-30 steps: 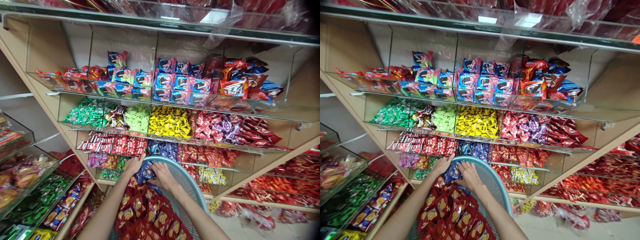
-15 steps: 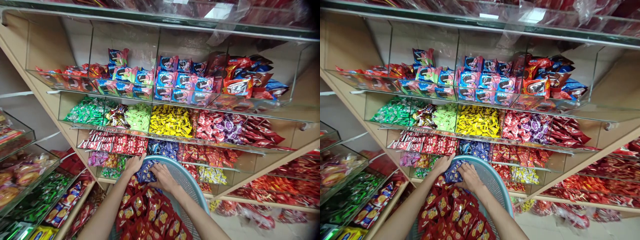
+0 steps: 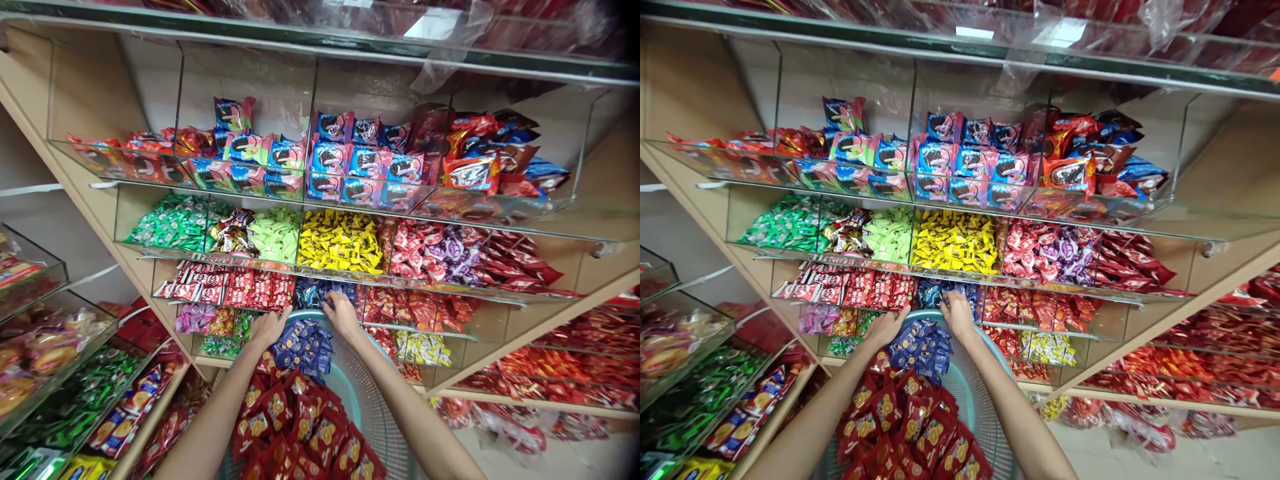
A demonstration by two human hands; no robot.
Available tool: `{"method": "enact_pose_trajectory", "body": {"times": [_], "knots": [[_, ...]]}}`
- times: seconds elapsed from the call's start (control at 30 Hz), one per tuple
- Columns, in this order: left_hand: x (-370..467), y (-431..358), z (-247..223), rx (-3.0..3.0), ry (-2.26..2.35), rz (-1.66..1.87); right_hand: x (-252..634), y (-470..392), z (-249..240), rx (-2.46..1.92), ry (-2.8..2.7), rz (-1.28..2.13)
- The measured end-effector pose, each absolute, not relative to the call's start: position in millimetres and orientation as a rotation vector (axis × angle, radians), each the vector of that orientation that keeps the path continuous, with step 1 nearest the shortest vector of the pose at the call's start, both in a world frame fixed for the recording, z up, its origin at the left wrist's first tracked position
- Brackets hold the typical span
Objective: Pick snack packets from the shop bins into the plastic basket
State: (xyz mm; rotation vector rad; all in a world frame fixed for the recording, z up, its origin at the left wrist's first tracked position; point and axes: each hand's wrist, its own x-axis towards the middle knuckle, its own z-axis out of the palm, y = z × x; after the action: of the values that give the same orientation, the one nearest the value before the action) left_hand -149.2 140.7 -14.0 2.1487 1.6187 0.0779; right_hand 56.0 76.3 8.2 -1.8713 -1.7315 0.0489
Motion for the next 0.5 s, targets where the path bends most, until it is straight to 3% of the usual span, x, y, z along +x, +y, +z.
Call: {"method": "enact_pose_trajectory", "body": {"times": [0.5], "knots": [[-148,140,-13,2.166,1.641,0.058,58,142,-1,-2.227,-1.567,0.222]]}}
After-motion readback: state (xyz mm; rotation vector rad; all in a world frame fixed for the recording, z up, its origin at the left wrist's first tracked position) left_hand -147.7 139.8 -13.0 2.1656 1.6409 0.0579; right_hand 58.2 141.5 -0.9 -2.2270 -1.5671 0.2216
